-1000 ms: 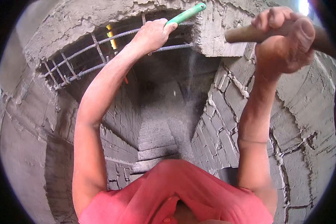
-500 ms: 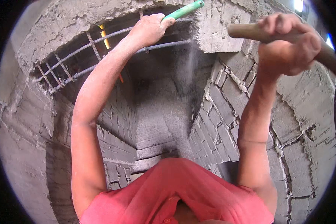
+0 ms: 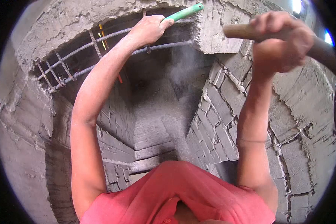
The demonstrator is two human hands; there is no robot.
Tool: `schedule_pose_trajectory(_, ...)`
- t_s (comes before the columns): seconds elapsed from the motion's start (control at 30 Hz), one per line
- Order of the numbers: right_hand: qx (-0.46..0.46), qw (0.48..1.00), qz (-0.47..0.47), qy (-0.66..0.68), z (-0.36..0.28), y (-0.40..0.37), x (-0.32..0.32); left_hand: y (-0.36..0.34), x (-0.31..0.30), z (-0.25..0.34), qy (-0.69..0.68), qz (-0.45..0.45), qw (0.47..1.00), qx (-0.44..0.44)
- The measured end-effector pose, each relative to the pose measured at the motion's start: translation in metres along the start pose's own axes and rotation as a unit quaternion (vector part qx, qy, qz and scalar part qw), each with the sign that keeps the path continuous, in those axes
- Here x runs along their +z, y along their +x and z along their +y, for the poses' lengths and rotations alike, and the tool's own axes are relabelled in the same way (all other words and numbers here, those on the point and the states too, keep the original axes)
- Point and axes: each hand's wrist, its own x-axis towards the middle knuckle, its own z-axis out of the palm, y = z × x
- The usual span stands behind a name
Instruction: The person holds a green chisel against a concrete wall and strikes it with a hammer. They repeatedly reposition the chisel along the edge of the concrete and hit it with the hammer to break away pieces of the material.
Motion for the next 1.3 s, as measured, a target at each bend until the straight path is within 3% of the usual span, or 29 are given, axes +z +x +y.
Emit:
schedule_pose_trajectory(0.03,-0.083,0.987,0.004,-0.137,0.007,-0.014,0.015,-0.001,-0.002,0.003,-0.002,-0.009,1.0,-0.007)
schedule_pose_trajectory(0.07,0.086,0.951,-0.038,-0.295,0.017,-0.044,0.003,-0.001,-0.004,0.006,-0.004,-0.017,1.0,-0.012)
schedule_pose_trajectory(0.1,0.247,0.861,-0.077,-0.437,0.03,-0.08,-0.012,-0.001,-0.003,0.008,-0.007,-0.014,1.0,-0.011)
schedule_pose_trajectory(0.17,0.297,0.807,-0.125,-0.496,0.049,-0.127,-0.026,-0.003,0.005,0.008,0.026,-0.005,1.0,0.012)
schedule_pose_trajectory(0.23,0.48,0.818,-0.036,-0.315,0.016,-0.141,-0.02,-0.017,0.01,0.017,0.039,0.019,0.996,0.072)
schedule_pose_trajectory(0.27,0.489,0.816,-0.025,-0.306,-0.003,-0.144,-0.014,-0.021,0.024,0.01,0.01,0.036,0.998,0.049)
schedule_pose_trajectory(0.3,0.495,0.817,-0.012,-0.296,-0.018,-0.146,-0.008,-0.032,0.031,0.017,-0.05,0.01,0.998,-0.027)
schedule_pose_trajectory(0.37,0.503,0.833,0.022,-0.231,-0.034,-0.17,-0.017,-0.052,0.083,0.012,-0.104,0.062,0.991,-0.058)
schedule_pose_trajectory(0.43,0.515,0.833,0.05,-0.199,-0.055,-0.184,-0.015,-0.078,0.119,0.021,-0.093,-0.01,0.99,-0.108)
schedule_pose_trajectory(0.5,0.525,0.825,0.063,-0.201,-0.073,-0.197,-0.017,-0.101,0.161,0.025,-0.14,-0.026,0.977,-0.159)
schedule_pose_trajectory(0.57,0.535,0.818,0.073,-0.201,-0.078,-0.201,-0.023,-0.111,0.171,0.042,-0.206,0.038,0.967,-0.147)
schedule_pose_trajectory(0.6,0.527,0.822,0.09,-0.194,-0.08,-0.203,-0.028,-0.108,0.159,0.058,-0.25,0.045,0.95,-0.184)
schedule_pose_trajectory(0.7,0.501,0.84,0.126,-0.165,-0.073,-0.199,-0.033,-0.087,0.139,0.09,-0.335,0.128,0.924,-0.136)
schedule_pose_trajectory(0.77,0.425,0.88,0.152,-0.15,-0.069,-0.181,-0.025,-0.067,0.128,0.101,-0.374,0.122,0.911,-0.119)
schedule_pose_trajectory(0.9,0.406,0.895,0.16,-0.095,-0.075,-0.147,-0.018,-0.041,0.13,0.113,-0.368,0.176,0.904,-0.13)
schedule_pose_trajectory(1.3,0.395,0.911,0.071,-0.096,-0.071,-0.129,-0.019,-0.026,0.145,0.104,-0.335,0.222,0.908,-0.117)
